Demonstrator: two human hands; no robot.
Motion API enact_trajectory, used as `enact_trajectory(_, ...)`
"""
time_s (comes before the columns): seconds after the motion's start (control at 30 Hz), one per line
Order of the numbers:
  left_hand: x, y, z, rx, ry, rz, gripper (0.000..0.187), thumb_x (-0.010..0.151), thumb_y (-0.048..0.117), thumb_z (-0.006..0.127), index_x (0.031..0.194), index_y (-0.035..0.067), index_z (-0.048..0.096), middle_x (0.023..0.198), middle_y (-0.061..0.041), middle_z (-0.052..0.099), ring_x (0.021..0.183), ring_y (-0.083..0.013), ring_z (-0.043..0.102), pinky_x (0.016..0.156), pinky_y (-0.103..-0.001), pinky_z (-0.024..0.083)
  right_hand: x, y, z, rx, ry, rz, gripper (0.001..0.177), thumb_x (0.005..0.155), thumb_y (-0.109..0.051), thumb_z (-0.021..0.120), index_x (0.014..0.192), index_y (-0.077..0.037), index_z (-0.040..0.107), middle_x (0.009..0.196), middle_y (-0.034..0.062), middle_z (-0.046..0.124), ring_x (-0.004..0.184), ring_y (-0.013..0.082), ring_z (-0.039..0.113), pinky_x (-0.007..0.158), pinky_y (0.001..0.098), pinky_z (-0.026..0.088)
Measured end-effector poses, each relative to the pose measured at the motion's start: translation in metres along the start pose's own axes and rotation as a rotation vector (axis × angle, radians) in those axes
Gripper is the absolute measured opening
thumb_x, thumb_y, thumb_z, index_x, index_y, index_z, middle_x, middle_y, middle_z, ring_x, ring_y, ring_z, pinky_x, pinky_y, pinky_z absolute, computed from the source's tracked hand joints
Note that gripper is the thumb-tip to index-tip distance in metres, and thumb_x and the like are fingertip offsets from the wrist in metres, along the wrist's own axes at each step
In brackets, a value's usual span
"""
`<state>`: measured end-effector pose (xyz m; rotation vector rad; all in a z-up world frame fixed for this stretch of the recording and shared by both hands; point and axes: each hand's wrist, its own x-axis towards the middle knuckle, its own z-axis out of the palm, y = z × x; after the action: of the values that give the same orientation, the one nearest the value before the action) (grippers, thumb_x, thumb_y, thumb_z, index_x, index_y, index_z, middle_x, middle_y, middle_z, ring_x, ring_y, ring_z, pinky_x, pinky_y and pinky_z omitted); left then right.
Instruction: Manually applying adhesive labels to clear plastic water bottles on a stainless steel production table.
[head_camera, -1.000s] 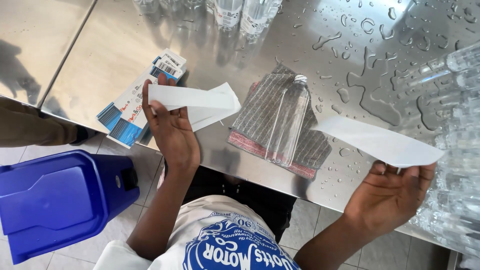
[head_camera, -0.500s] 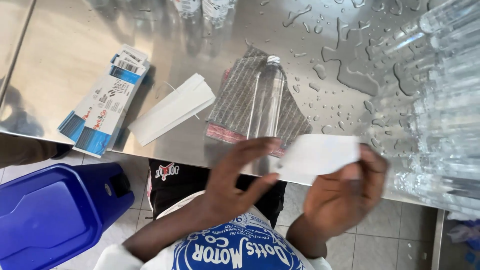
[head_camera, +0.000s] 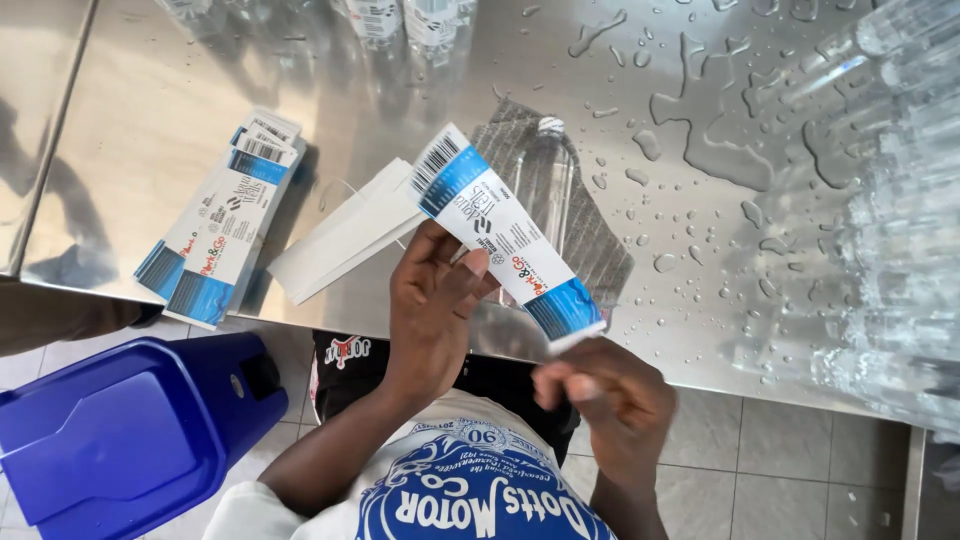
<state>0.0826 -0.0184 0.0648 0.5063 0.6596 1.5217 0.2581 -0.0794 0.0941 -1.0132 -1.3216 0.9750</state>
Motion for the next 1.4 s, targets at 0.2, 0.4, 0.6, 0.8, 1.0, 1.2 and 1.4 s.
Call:
enact_trajectory(0.2, -0.001, -0.014, 0.001, 0.014, 0.044, -0.038, 0.034, 0.102, 0.013, 0.078, 0.133, 0.005, 0.065, 0.128, -0.006, 0.074, 0.099, -0.0136, 0.068, 0.075, -0.027, 0.053, -0.007, 0.016, -0.037, -0.285, 0.355, 0.005, 0.035, 0.113, -0.016, 0.056, 0.086, 0.002, 0.069, 0.066, 0.0127, 0.062, 0.048, 0.0180, 0.055, 0.048, 0.0278, 0.043)
enact_trajectory(0.4, 0.001, 0.010, 0.005, 0.437, -0.231, -0.253, 0.051, 0.098, 0.012, 0.077, 0.147, 0.013, 0.064, 0.120, -0.006, 0.071, 0.110, -0.0210, 0.071, 0.096, -0.035, 0.066, 0.021, 0.031, -0.054, -0.224, 0.069, 0.165, 0.049, 0.100, -0.048, 0.070, 0.121, -0.004, 0.072, 0.099, 0.0073, 0.073, 0.081, 0.0181, 0.069, 0.073, 0.0306, 0.059)
enact_trajectory(0.6, 0.012, 0.035, -0.004, 0.401, -0.344, -0.474, 0.084, 0.097, 0.020, 0.073, 0.171, 0.017, 0.033, 0.121, -0.014, 0.079, 0.110, -0.0262, 0.079, 0.099, -0.040, 0.068, 0.031, 0.040, -0.018, 0.048, 0.102, 0.236, 0.016, 0.092, -0.020, 0.085, 0.096, -0.008, 0.075, 0.093, 0.0053, 0.073, 0.081, 0.0168, 0.069, 0.072, 0.0299, 0.053)
enact_trajectory(0.8, 0.008, 0.005, -0.052, 0.128, -0.222, -0.346, 0.045, 0.107, 0.017, 0.065, 0.147, -0.001, 0.059, 0.124, -0.025, 0.078, 0.109, -0.0369, 0.080, 0.098, -0.044, 0.068, 0.020, 0.069, -0.013, 0.419, 0.414, 0.244, 0.017, 0.100, -0.008, 0.075, 0.114, -0.006, 0.065, 0.106, 0.0058, 0.070, 0.095, 0.0183, 0.067, 0.086, 0.0349, 0.055)
enact_trajectory(1.0, -0.013, -0.041, -0.046, 0.294, -0.083, -0.225, 0.037, 0.093, 0.016, 0.087, 0.123, 0.002, 0.071, 0.098, -0.018, 0.079, 0.088, -0.0263, 0.076, 0.093, -0.045, 0.063, 0.013, 0.100, -0.004, 0.324, 0.421, 0.191, 0.028, 0.103, -0.010, 0.076, 0.128, -0.004, 0.067, 0.117, 0.0131, 0.077, 0.098, 0.0219, 0.077, 0.077, 0.0388, 0.067)
enact_trajectory(1.2, -0.001, -0.039, -0.023, 0.465, 0.083, -0.074, 0.030, 0.097, 0.017, 0.084, 0.118, 0.002, 0.069, 0.093, -0.011, 0.075, 0.092, -0.0163, 0.069, 0.097, -0.043, 0.058, 0.029, 0.093, 0.005, -0.057, 0.451, 0.112, 0.023, 0.102, -0.020, 0.083, 0.114, -0.003, 0.073, 0.105, 0.0128, 0.076, 0.101, 0.0147, 0.069, 0.087, 0.0369, 0.058)
enact_trajectory(1.4, 0.009, -0.049, -0.020, 0.549, 0.056, 0.088, 0.035, 0.101, 0.009, 0.079, 0.132, 0.002, 0.064, 0.119, -0.014, 0.073, 0.121, -0.0218, 0.067, 0.112, -0.045, 0.051, 0.035, 0.094, 0.020, -0.002, 0.523, 0.206, 0.025, 0.097, -0.017, 0.089, 0.114, -0.004, 0.077, 0.107, 0.0117, 0.081, 0.101, 0.0153, 0.073, 0.096, 0.0403, 0.058)
